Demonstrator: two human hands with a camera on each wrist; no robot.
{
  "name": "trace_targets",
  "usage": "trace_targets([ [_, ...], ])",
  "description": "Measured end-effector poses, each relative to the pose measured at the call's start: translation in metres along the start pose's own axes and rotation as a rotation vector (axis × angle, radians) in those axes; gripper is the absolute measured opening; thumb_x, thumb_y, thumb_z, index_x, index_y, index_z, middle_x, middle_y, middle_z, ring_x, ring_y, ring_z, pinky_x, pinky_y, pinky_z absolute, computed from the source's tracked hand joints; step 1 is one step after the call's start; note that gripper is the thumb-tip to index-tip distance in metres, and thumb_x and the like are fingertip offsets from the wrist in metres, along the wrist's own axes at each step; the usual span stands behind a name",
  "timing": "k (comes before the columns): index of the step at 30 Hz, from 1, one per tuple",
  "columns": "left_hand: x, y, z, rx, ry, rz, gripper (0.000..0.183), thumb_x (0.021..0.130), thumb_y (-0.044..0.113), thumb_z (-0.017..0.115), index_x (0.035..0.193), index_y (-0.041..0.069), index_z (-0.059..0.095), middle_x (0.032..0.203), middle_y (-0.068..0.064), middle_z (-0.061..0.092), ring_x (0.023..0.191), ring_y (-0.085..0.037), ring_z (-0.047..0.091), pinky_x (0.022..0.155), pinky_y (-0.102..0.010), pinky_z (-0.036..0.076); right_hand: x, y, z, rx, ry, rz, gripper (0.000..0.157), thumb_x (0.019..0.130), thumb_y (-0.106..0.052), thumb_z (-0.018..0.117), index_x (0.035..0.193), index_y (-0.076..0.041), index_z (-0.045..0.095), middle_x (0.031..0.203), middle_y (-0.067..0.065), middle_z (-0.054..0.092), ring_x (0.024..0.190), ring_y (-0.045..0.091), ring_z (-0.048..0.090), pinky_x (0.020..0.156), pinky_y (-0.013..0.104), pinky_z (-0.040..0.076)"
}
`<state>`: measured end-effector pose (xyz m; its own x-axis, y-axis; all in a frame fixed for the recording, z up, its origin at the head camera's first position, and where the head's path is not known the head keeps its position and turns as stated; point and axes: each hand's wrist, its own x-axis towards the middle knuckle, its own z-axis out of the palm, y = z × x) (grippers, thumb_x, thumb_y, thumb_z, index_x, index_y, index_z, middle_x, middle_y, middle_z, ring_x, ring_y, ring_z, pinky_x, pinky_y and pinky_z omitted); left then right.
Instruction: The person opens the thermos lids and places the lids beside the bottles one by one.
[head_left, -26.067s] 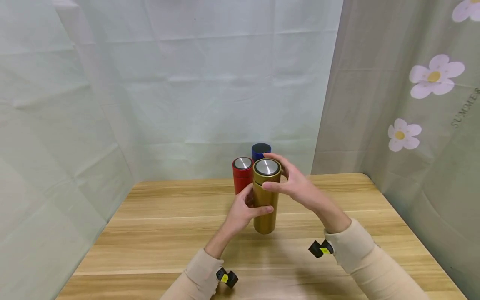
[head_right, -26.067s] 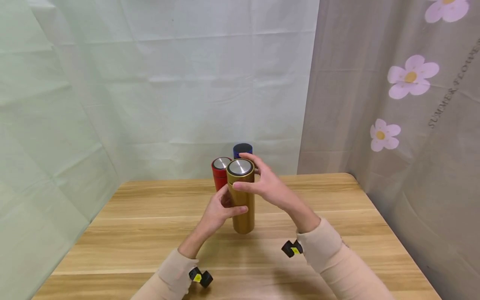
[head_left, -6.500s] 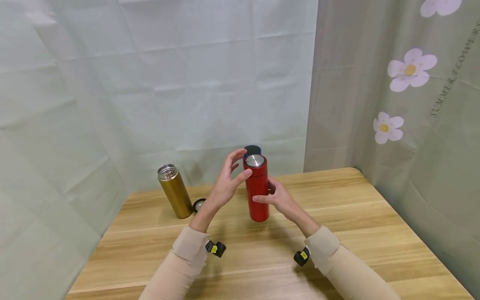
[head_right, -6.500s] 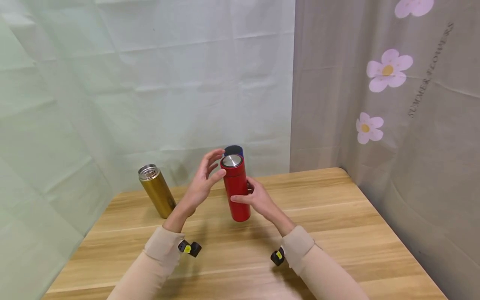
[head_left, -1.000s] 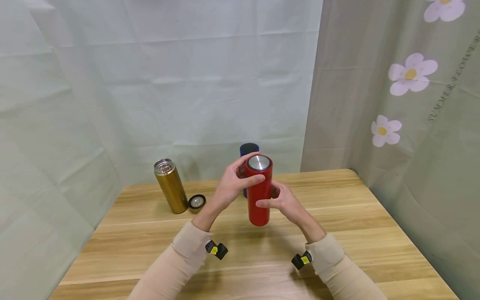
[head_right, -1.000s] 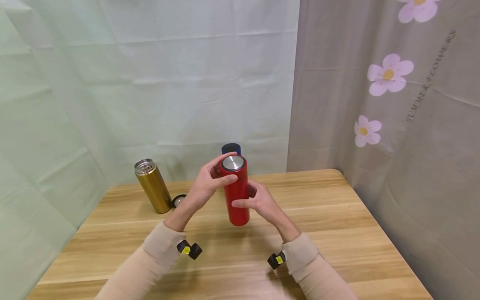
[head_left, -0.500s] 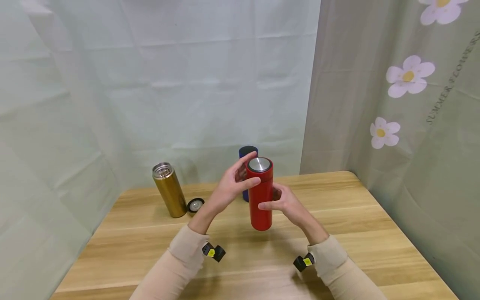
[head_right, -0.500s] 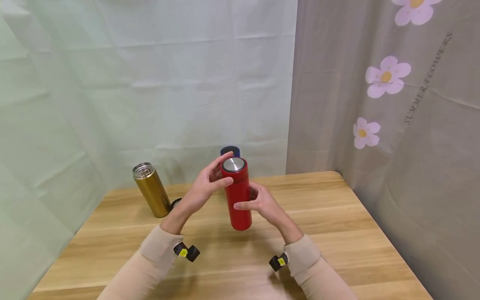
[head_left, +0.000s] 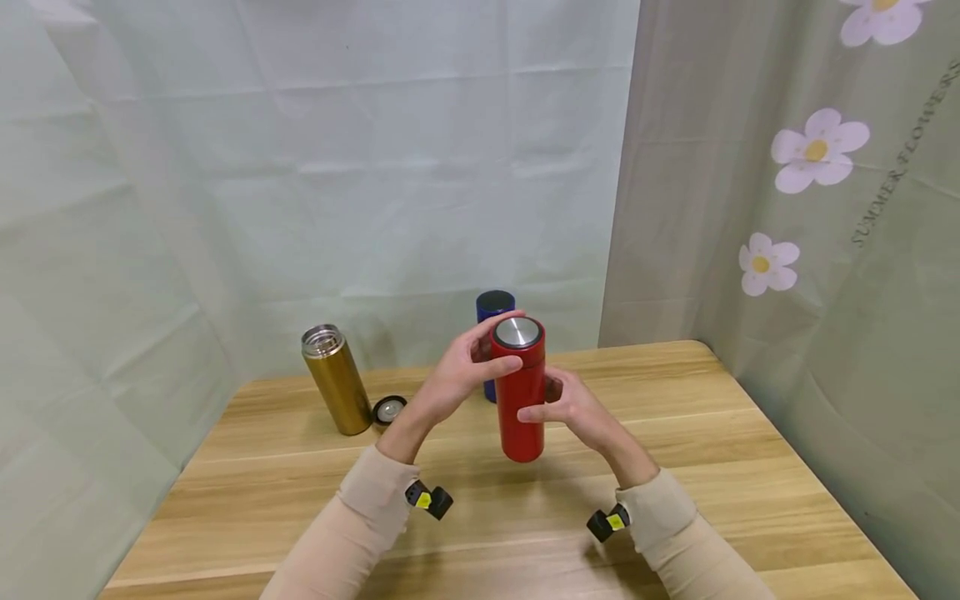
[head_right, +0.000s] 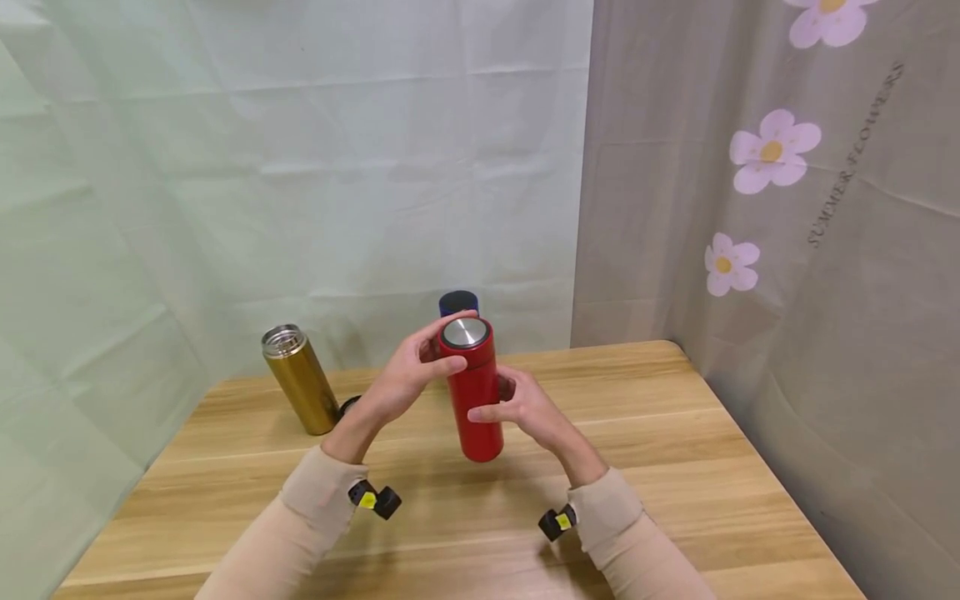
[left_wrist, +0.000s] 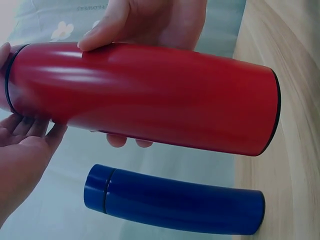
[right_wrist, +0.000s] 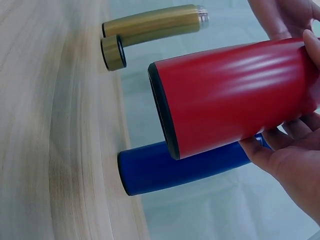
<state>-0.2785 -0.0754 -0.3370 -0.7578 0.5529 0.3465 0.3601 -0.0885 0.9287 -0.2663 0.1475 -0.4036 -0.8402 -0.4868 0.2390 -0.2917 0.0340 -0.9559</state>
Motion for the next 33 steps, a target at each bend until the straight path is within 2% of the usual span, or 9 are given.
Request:
trace_targets([
  [5, 0.001, 0.001, 0.004, 0.021, 0.044, 0.008, 0.068, 0.094, 0.034, 0.078, 0.154, 0.019, 0.050, 0.137, -0.011, 0.064, 0.121, -0.029, 0.063, 0.103, -0.044, 0.054, 0.000, -0.001, 0.000, -0.009, 0.011, -0.003, 0.052, 0.090, -0.022, 0.076, 0.138, -0.009, 0.061, 0.128, 0.010, 0.068, 0.116, 0.034, 0.063, 0.097, 0.048, 0.055],
  [12, 0.000, 0.002, 0.015, 0.088, 0.170, 0.009, 0.066, 0.094, 0.031, 0.079, 0.152, 0.020, 0.051, 0.134, -0.008, 0.065, 0.117, -0.029, 0.064, 0.101, -0.044, 0.055, 0.001, 0.001, 0.002, -0.032, 0.066, 0.007, 0.053, 0.090, -0.025, 0.077, 0.138, -0.013, 0.061, 0.128, 0.008, 0.069, 0.116, 0.032, 0.064, 0.097, 0.047, 0.055],
  [15, 0.000, 0.002, 0.017, 0.110, 0.192, 0.010, 0.065, 0.095, 0.030, 0.078, 0.153, 0.021, 0.050, 0.135, -0.008, 0.065, 0.117, -0.028, 0.063, 0.101, -0.043, 0.055, 0.001, 0.001, 0.003, -0.036, 0.078, 0.007, 0.053, 0.090, -0.026, 0.077, 0.139, -0.013, 0.061, 0.128, 0.007, 0.069, 0.115, 0.031, 0.065, 0.097, 0.047, 0.055],
  [19, 0.000, 0.003, 0.016, 0.099, 0.139, 0.026, 0.070, 0.095, 0.031, 0.077, 0.157, 0.021, 0.046, 0.137, -0.010, 0.063, 0.119, -0.028, 0.063, 0.102, -0.043, 0.054, 0.001, 0.001, 0.002, -0.026, 0.069, 0.007, 0.052, 0.089, -0.025, 0.077, 0.138, -0.013, 0.062, 0.127, 0.007, 0.070, 0.114, 0.031, 0.065, 0.097, 0.047, 0.055],
  [25, -0.001, 0.006, 0.009, 0.029, 0.021, 0.042, 0.080, 0.093, 0.047, 0.077, 0.160, 0.021, 0.041, 0.139, -0.012, 0.062, 0.123, -0.030, 0.062, 0.103, -0.042, 0.054, -0.001, 0.000, 0.000, 0.008, 0.027, -0.007, 0.053, 0.090, -0.023, 0.075, 0.139, -0.010, 0.060, 0.127, 0.011, 0.069, 0.114, 0.033, 0.065, 0.096, 0.047, 0.056],
  [28, -0.001, 0.006, 0.006, 0.015, 0.005, 0.036, 0.079, 0.093, 0.048, 0.077, 0.159, 0.022, 0.043, 0.140, -0.011, 0.062, 0.123, -0.029, 0.062, 0.103, -0.042, 0.054, -0.001, -0.001, -0.001, 0.019, 0.011, -0.011, 0.054, 0.090, -0.022, 0.074, 0.140, -0.008, 0.059, 0.128, 0.012, 0.068, 0.115, 0.035, 0.064, 0.096, 0.048, 0.055],
  [33, 0.000, 0.005, 0.005, 0.013, 0.015, 0.032, 0.074, 0.093, 0.045, 0.078, 0.157, 0.022, 0.047, 0.138, -0.011, 0.063, 0.122, -0.029, 0.063, 0.103, -0.042, 0.054, -0.002, -0.004, -0.001, 0.016, 0.005, -0.007, 0.055, 0.090, -0.022, 0.074, 0.140, -0.007, 0.058, 0.128, 0.013, 0.068, 0.114, 0.035, 0.064, 0.096, 0.049, 0.055],
])
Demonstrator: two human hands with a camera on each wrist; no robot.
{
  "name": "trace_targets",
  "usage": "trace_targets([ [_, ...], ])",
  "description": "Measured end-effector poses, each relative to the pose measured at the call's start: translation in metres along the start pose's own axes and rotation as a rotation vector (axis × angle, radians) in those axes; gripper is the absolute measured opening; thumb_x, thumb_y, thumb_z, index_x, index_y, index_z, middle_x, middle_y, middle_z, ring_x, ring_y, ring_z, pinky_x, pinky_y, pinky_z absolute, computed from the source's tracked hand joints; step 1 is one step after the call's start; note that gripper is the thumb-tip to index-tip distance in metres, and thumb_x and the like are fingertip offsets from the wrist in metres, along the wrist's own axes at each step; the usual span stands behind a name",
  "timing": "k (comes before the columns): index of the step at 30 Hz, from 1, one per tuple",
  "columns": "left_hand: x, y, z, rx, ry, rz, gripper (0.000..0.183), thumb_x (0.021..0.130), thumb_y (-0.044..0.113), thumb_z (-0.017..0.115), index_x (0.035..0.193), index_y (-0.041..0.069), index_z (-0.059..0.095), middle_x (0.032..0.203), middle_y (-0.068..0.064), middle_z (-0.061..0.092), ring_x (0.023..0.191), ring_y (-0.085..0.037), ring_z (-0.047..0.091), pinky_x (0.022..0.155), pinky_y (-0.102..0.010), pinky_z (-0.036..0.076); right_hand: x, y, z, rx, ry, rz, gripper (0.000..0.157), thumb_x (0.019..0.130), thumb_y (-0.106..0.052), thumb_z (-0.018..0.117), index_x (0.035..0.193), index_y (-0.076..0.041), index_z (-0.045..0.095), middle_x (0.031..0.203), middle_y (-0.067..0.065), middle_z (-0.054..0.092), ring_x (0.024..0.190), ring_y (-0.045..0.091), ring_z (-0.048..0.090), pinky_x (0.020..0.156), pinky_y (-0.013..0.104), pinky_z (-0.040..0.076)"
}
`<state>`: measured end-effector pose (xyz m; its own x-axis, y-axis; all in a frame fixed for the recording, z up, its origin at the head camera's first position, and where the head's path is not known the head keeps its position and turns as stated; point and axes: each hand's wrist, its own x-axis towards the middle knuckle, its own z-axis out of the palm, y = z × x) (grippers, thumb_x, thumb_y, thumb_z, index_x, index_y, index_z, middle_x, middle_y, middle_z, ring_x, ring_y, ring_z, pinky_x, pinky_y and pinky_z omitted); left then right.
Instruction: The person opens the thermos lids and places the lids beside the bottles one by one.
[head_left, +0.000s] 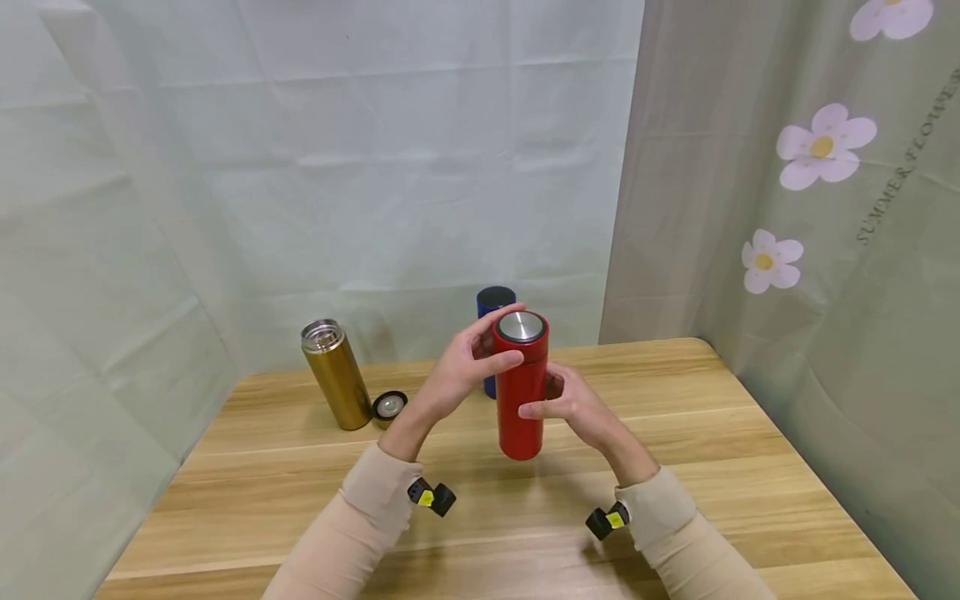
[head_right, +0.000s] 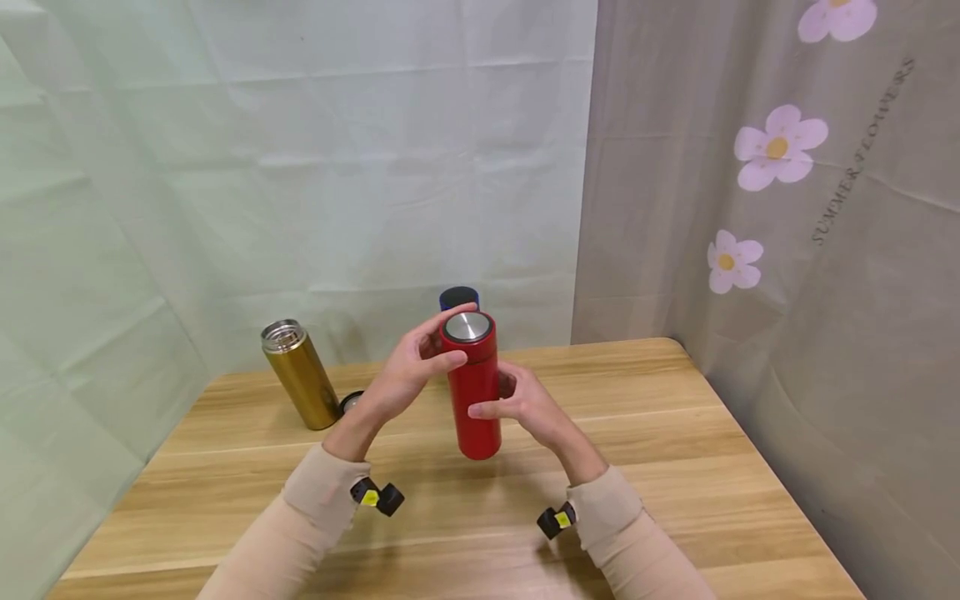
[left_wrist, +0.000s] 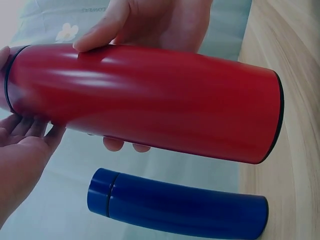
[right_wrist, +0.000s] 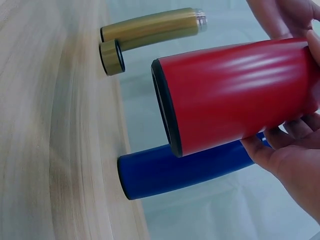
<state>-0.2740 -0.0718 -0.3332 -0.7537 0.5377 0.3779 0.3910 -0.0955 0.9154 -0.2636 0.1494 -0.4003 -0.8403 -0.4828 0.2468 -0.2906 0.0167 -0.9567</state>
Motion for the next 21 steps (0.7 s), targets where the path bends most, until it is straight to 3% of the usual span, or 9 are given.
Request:
trace_targets([
  [9, 0.001, -0.003, 0.002, -0.011, 0.059, 0.008, 0.072, 0.092, 0.041, 0.081, 0.153, 0.019, 0.051, 0.137, -0.011, 0.065, 0.123, -0.029, 0.063, 0.104, -0.043, 0.053, 0.002, 0.000, 0.002, -0.004, 0.013, -0.010, 0.055, 0.091, -0.023, 0.074, 0.141, -0.007, 0.059, 0.127, 0.013, 0.069, 0.113, 0.035, 0.065, 0.096, 0.048, 0.056],
  [17, 0.000, 0.000, 0.016, 0.088, 0.228, 0.024, 0.068, 0.090, 0.033, 0.083, 0.151, 0.022, 0.054, 0.131, -0.004, 0.068, 0.116, -0.026, 0.064, 0.102, -0.046, 0.054, 0.003, 0.003, 0.006, -0.078, 0.108, 0.000, 0.055, 0.090, -0.027, 0.076, 0.140, -0.013, 0.060, 0.130, 0.007, 0.067, 0.116, 0.032, 0.061, 0.097, 0.047, 0.053],
  [21, -0.001, 0.000, 0.016, 0.085, 0.221, 0.038, 0.069, 0.092, 0.029, 0.082, 0.153, 0.019, 0.051, 0.134, -0.006, 0.066, 0.121, -0.025, 0.062, 0.108, -0.050, 0.049, 0.003, 0.003, 0.007, -0.080, 0.117, 0.002, 0.054, 0.089, -0.027, 0.077, 0.140, -0.013, 0.061, 0.129, 0.007, 0.068, 0.115, 0.032, 0.062, 0.097, 0.047, 0.053],
])
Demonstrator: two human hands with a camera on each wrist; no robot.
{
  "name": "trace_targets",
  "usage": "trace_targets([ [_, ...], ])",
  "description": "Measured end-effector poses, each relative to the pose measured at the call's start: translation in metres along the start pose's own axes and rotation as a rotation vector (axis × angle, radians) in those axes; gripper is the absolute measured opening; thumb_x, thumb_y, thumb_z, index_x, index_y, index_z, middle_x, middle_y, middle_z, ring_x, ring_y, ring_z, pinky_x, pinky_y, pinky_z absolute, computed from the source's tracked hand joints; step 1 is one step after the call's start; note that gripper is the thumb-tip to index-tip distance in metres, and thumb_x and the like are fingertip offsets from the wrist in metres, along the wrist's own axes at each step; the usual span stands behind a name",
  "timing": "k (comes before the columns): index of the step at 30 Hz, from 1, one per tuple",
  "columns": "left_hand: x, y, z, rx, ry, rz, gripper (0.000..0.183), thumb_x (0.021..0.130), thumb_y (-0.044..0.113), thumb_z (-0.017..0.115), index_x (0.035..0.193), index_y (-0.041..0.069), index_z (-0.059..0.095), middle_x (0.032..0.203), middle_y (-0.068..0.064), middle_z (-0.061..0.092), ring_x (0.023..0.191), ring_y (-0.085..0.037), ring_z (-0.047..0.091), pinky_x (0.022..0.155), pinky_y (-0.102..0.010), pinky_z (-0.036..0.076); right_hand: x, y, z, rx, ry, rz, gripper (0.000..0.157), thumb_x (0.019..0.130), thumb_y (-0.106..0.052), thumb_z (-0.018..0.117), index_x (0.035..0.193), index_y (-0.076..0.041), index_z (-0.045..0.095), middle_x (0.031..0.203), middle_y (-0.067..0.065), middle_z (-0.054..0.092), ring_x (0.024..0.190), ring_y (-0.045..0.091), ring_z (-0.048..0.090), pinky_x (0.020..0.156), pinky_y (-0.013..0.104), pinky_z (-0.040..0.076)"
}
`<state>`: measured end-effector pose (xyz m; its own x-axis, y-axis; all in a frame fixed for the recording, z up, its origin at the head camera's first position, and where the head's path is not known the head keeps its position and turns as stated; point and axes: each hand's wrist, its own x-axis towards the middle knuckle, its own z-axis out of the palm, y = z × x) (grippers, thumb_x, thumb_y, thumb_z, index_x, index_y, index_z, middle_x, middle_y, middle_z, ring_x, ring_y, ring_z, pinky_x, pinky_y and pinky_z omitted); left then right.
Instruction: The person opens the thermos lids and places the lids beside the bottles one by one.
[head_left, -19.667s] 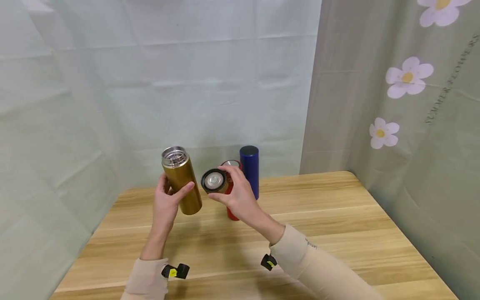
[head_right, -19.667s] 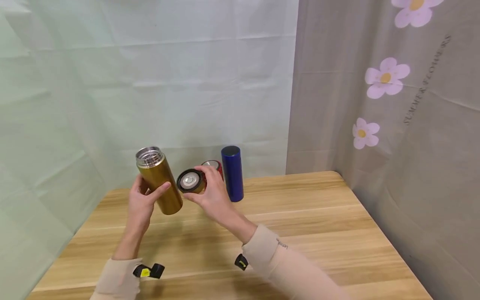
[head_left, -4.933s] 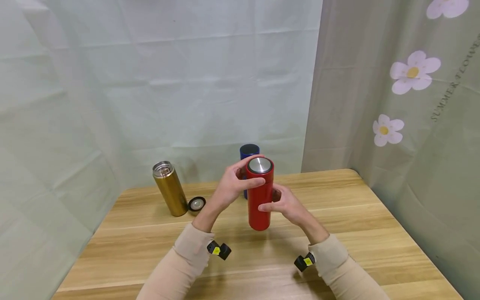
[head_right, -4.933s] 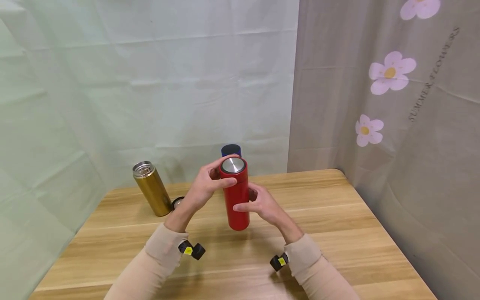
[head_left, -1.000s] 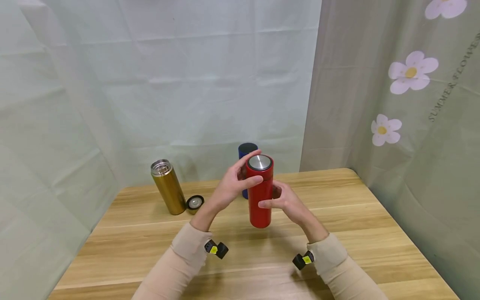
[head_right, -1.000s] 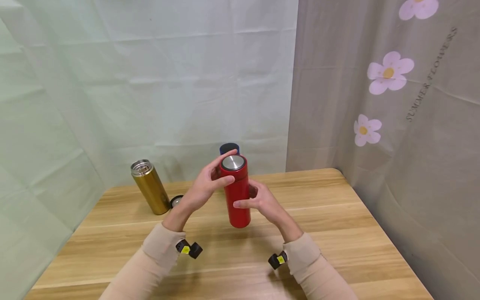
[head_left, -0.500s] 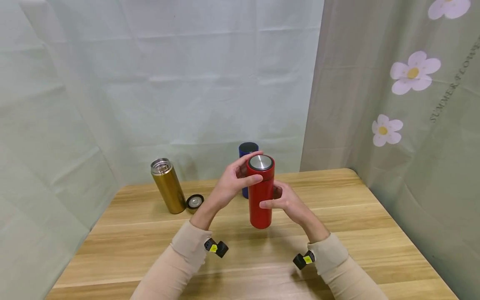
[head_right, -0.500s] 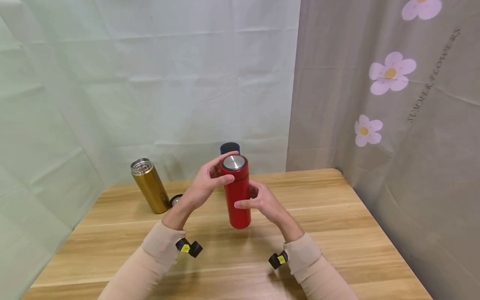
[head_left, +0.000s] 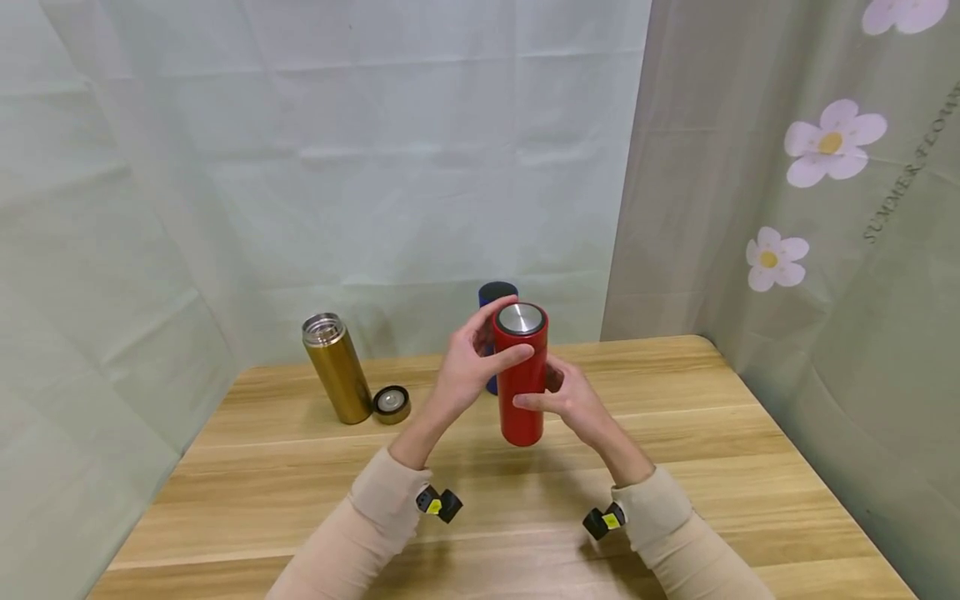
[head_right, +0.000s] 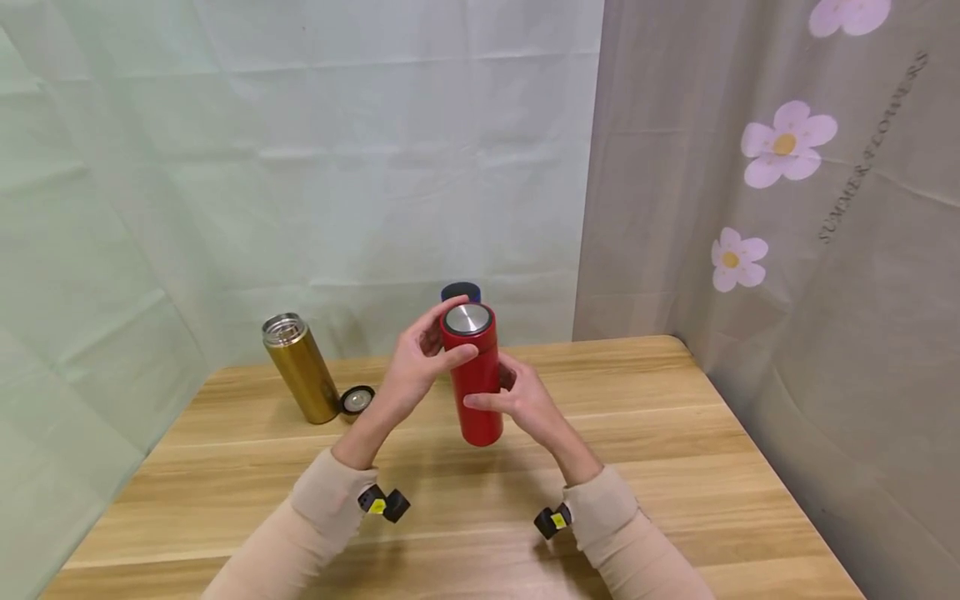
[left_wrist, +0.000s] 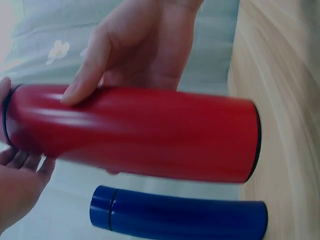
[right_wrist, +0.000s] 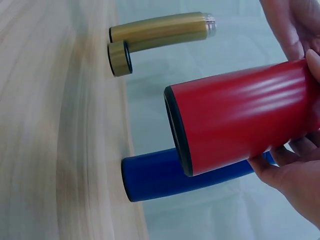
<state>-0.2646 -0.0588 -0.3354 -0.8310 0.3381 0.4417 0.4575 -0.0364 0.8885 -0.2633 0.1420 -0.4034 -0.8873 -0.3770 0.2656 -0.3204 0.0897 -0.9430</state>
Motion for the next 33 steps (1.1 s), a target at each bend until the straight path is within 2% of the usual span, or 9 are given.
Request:
trace_targets([
  [4, 0.002, 0.001, -0.008, -0.063, -0.119, 0.003, 0.077, 0.092, 0.033, 0.081, 0.157, 0.014, 0.045, 0.141, -0.009, 0.061, 0.125, -0.028, 0.061, 0.108, -0.047, 0.050, -0.001, -0.001, -0.002, 0.030, -0.051, 0.002, 0.053, 0.089, -0.024, 0.077, 0.138, -0.012, 0.061, 0.127, 0.009, 0.069, 0.115, 0.032, 0.063, 0.097, 0.048, 0.054],
  [7, 0.004, 0.001, -0.015, -0.111, -0.215, -0.010, 0.082, 0.091, 0.042, 0.081, 0.158, 0.017, 0.043, 0.141, -0.012, 0.061, 0.123, -0.031, 0.062, 0.104, -0.044, 0.054, -0.002, -0.003, -0.003, 0.065, -0.099, 0.008, 0.053, 0.089, -0.023, 0.076, 0.139, -0.010, 0.061, 0.128, 0.010, 0.068, 0.116, 0.034, 0.063, 0.097, 0.048, 0.055],
  [10, 0.004, 0.002, -0.020, -0.133, -0.261, -0.028, 0.081, 0.089, 0.047, 0.081, 0.158, 0.022, 0.045, 0.138, -0.013, 0.063, 0.121, -0.033, 0.063, 0.101, -0.043, 0.055, -0.003, -0.004, -0.004, 0.092, -0.124, 0.011, 0.055, 0.090, -0.021, 0.075, 0.140, -0.009, 0.059, 0.130, 0.012, 0.067, 0.118, 0.035, 0.063, 0.097, 0.048, 0.055],
  [15, 0.004, 0.003, -0.019, -0.135, -0.236, -0.034, 0.077, 0.091, 0.041, 0.081, 0.157, 0.019, 0.047, 0.136, -0.014, 0.064, 0.120, -0.033, 0.063, 0.100, -0.043, 0.056, -0.003, -0.004, -0.003, 0.089, -0.120, 0.006, 0.054, 0.090, -0.022, 0.075, 0.140, -0.009, 0.059, 0.129, 0.011, 0.068, 0.117, 0.034, 0.063, 0.096, 0.048, 0.056],
  [20, 0.001, 0.006, -0.011, -0.078, -0.106, -0.020, 0.071, 0.092, 0.028, 0.082, 0.154, 0.015, 0.051, 0.135, -0.009, 0.065, 0.118, -0.030, 0.063, 0.099, -0.042, 0.056, -0.002, -0.004, 0.000, 0.040, -0.054, -0.001, 0.053, 0.090, -0.026, 0.076, 0.139, -0.013, 0.061, 0.128, 0.008, 0.068, 0.117, 0.033, 0.062, 0.097, 0.048, 0.054],
  [24, 0.001, 0.007, -0.004, -0.023, -0.026, -0.002, 0.068, 0.091, 0.025, 0.082, 0.152, 0.018, 0.054, 0.134, -0.005, 0.066, 0.118, -0.027, 0.063, 0.100, -0.043, 0.055, -0.001, -0.004, 0.002, 0.008, -0.004, -0.011, 0.054, 0.090, -0.027, 0.077, 0.140, -0.015, 0.060, 0.130, 0.006, 0.067, 0.118, 0.032, 0.060, 0.098, 0.048, 0.052],
  [28, 0.001, 0.007, -0.005, -0.020, -0.052, 0.017, 0.072, 0.091, 0.031, 0.083, 0.154, 0.018, 0.050, 0.139, -0.006, 0.063, 0.123, -0.027, 0.061, 0.104, -0.042, 0.053, -0.001, -0.003, 0.002, 0.012, 0.008, -0.011, 0.054, 0.089, -0.027, 0.077, 0.140, -0.016, 0.061, 0.130, 0.006, 0.067, 0.118, 0.032, 0.060, 0.098, 0.049, 0.052],
  [33, 0.002, 0.003, -0.014, -0.083, -0.172, 0.007, 0.080, 0.093, 0.042, 0.079, 0.159, 0.016, 0.042, 0.144, -0.009, 0.059, 0.128, -0.028, 0.059, 0.106, -0.042, 0.052, -0.001, -0.003, -0.001, 0.048, -0.030, -0.014, 0.053, 0.089, -0.022, 0.076, 0.139, -0.011, 0.061, 0.127, 0.009, 0.069, 0.114, 0.032, 0.064, 0.097, 0.048, 0.054],
])
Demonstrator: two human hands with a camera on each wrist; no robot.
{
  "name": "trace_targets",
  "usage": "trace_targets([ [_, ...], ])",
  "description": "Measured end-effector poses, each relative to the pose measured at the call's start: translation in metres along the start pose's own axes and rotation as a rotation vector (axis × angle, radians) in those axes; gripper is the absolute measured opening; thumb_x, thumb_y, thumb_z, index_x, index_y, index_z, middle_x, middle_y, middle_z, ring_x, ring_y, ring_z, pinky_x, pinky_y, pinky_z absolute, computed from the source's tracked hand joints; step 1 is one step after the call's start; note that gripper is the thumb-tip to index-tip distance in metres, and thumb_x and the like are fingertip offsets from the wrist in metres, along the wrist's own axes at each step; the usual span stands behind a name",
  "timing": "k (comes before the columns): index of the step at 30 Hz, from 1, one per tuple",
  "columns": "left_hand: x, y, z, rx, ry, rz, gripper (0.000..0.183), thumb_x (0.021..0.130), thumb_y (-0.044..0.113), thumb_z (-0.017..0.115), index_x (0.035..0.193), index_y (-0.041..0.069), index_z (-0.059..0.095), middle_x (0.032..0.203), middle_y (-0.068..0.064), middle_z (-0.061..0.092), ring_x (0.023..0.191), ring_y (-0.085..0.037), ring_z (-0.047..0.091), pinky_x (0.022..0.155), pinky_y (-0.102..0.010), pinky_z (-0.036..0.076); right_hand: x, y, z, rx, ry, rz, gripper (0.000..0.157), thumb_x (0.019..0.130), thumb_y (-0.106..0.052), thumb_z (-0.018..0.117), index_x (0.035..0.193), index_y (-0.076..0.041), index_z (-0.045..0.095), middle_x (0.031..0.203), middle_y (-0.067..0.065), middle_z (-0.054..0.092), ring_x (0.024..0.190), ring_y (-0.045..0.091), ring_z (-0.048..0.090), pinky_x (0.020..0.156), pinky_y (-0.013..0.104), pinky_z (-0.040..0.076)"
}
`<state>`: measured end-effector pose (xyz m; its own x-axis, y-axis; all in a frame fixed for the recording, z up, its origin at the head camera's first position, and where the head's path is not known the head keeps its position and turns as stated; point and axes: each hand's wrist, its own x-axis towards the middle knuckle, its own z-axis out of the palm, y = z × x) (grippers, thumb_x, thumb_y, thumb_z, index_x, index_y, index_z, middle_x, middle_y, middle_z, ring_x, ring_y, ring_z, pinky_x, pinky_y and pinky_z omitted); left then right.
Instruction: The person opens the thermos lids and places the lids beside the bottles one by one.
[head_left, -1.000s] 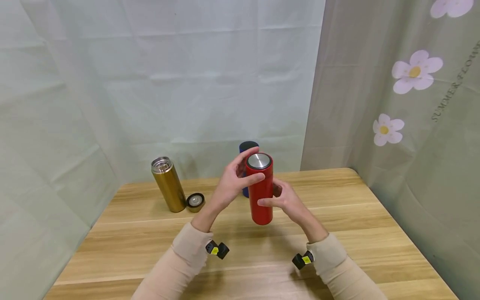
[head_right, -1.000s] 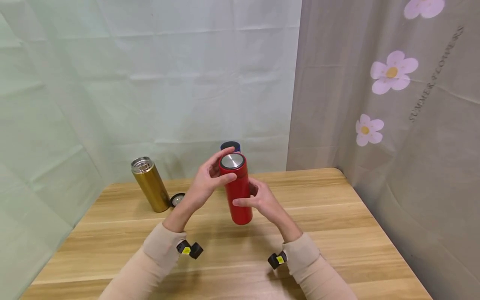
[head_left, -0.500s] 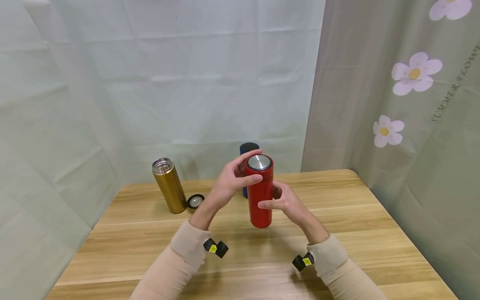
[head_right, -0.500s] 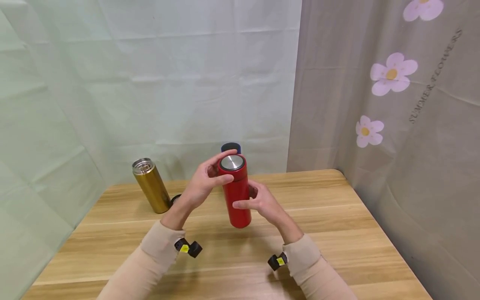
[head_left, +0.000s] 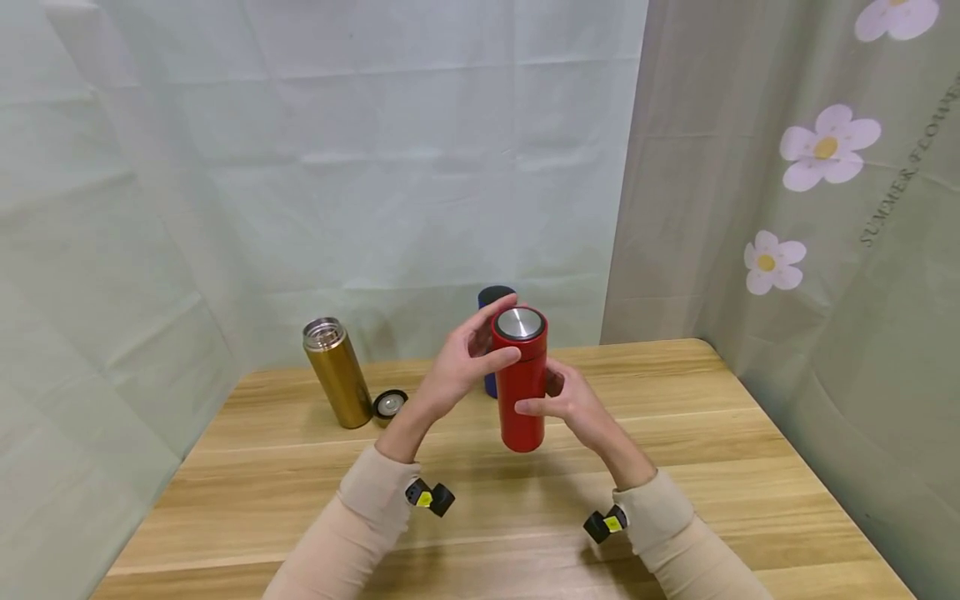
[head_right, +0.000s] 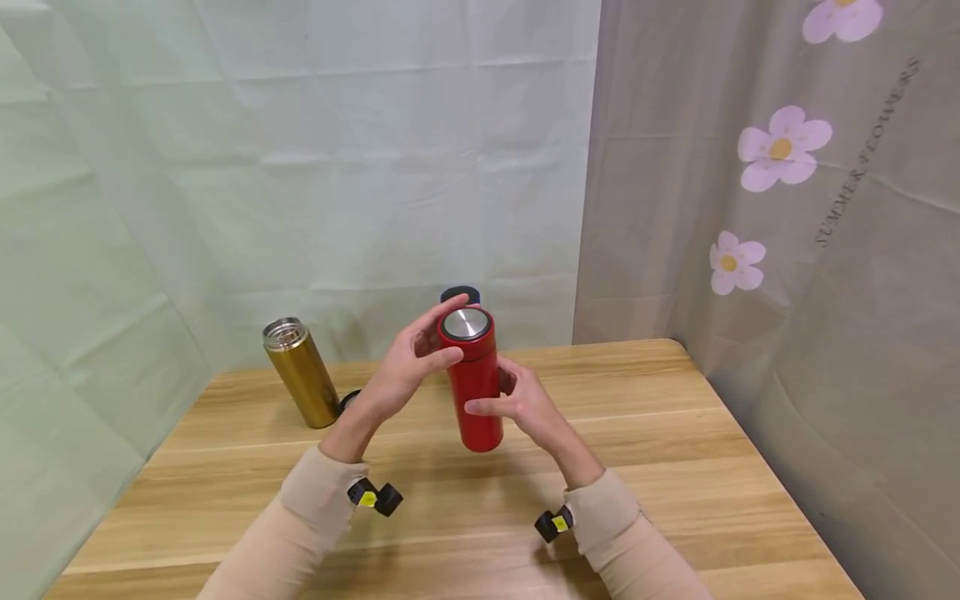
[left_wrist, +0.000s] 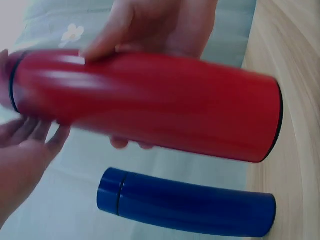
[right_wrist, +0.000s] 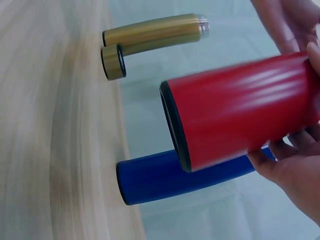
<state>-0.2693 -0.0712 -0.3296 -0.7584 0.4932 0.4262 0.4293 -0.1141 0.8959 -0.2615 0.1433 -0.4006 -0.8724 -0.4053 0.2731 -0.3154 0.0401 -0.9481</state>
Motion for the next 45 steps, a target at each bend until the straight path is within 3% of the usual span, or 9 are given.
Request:
trace_targets([
  [3, 0.000, -0.002, -0.005, -0.028, -0.049, -0.022, 0.078, 0.094, 0.044, 0.077, 0.159, 0.017, 0.043, 0.141, -0.011, 0.061, 0.124, -0.030, 0.061, 0.104, -0.043, 0.053, 0.000, 0.000, -0.001, 0.018, -0.031, 0.000, 0.052, 0.089, -0.021, 0.076, 0.138, -0.008, 0.062, 0.124, 0.012, 0.070, 0.112, 0.033, 0.066, 0.096, 0.047, 0.055],
  [6, 0.000, -0.002, -0.006, -0.032, -0.051, -0.034, 0.073, 0.095, 0.041, 0.076, 0.157, 0.018, 0.046, 0.138, -0.013, 0.063, 0.122, -0.031, 0.062, 0.103, -0.043, 0.054, -0.001, 0.000, -0.002, 0.027, -0.046, 0.003, 0.052, 0.090, -0.021, 0.075, 0.138, -0.008, 0.062, 0.124, 0.012, 0.071, 0.111, 0.033, 0.066, 0.095, 0.047, 0.056],
  [12, -0.002, -0.001, 0.003, 0.012, 0.073, -0.028, 0.062, 0.095, 0.029, 0.077, 0.151, 0.021, 0.054, 0.133, -0.008, 0.066, 0.117, -0.029, 0.063, 0.100, -0.044, 0.055, -0.001, -0.001, 0.001, 0.015, -0.025, 0.010, 0.052, 0.089, -0.022, 0.076, 0.139, -0.011, 0.062, 0.126, 0.010, 0.070, 0.114, 0.033, 0.064, 0.096, 0.047, 0.055],
  [17, -0.001, -0.001, 0.009, 0.077, 0.160, 0.014, 0.065, 0.091, 0.033, 0.082, 0.149, 0.021, 0.056, 0.131, -0.006, 0.067, 0.119, -0.026, 0.062, 0.105, -0.049, 0.050, -0.002, -0.002, 0.003, -0.016, 0.013, 0.003, 0.053, 0.090, -0.027, 0.076, 0.139, -0.014, 0.061, 0.128, 0.008, 0.068, 0.116, 0.033, 0.061, 0.096, 0.048, 0.053],
  [20, -0.001, 0.000, 0.008, 0.075, 0.123, 0.028, 0.074, 0.090, 0.041, 0.082, 0.153, 0.019, 0.051, 0.134, -0.007, 0.065, 0.121, -0.026, 0.061, 0.106, -0.049, 0.050, -0.002, -0.003, 0.004, -0.016, 0.019, -0.004, 0.053, 0.090, -0.027, 0.076, 0.139, -0.014, 0.061, 0.129, 0.008, 0.067, 0.116, 0.033, 0.061, 0.096, 0.048, 0.053],
  [25, -0.001, 0.000, 0.002, 0.010, -0.011, 0.004, 0.084, 0.090, 0.052, 0.079, 0.158, 0.019, 0.043, 0.138, -0.011, 0.061, 0.122, -0.030, 0.061, 0.103, -0.043, 0.054, -0.002, -0.004, 0.003, 0.030, -0.012, -0.011, 0.053, 0.089, -0.022, 0.075, 0.139, -0.010, 0.061, 0.127, 0.011, 0.069, 0.114, 0.034, 0.063, 0.097, 0.049, 0.054],
  [30, 0.000, -0.001, -0.003, -0.021, -0.074, -0.024, 0.083, 0.091, 0.051, 0.077, 0.158, 0.017, 0.043, 0.140, -0.013, 0.061, 0.122, -0.031, 0.061, 0.103, -0.042, 0.054, -0.003, -0.004, 0.001, 0.062, -0.049, -0.021, 0.054, 0.090, -0.020, 0.075, 0.140, -0.008, 0.060, 0.127, 0.013, 0.069, 0.113, 0.035, 0.065, 0.097, 0.048, 0.055],
  [39, 0.000, -0.002, -0.002, -0.001, -0.040, -0.057, 0.069, 0.094, 0.039, 0.075, 0.154, 0.017, 0.048, 0.134, -0.012, 0.064, 0.118, -0.032, 0.061, 0.102, -0.046, 0.054, -0.003, -0.003, 0.000, 0.061, -0.065, -0.018, 0.055, 0.090, -0.021, 0.074, 0.141, -0.007, 0.059, 0.129, 0.013, 0.068, 0.115, 0.035, 0.064, 0.096, 0.048, 0.056],
  [45, 0.000, -0.003, 0.004, -0.016, 0.057, -0.035, 0.070, 0.090, 0.038, 0.082, 0.150, 0.016, 0.051, 0.134, -0.011, 0.063, 0.119, -0.030, 0.062, 0.103, -0.042, 0.054, -0.002, -0.004, 0.003, 0.020, -0.025, -0.022, 0.052, 0.090, -0.021, 0.074, 0.139, -0.011, 0.061, 0.128, 0.010, 0.068, 0.116, 0.034, 0.062, 0.097, 0.049, 0.054],
])
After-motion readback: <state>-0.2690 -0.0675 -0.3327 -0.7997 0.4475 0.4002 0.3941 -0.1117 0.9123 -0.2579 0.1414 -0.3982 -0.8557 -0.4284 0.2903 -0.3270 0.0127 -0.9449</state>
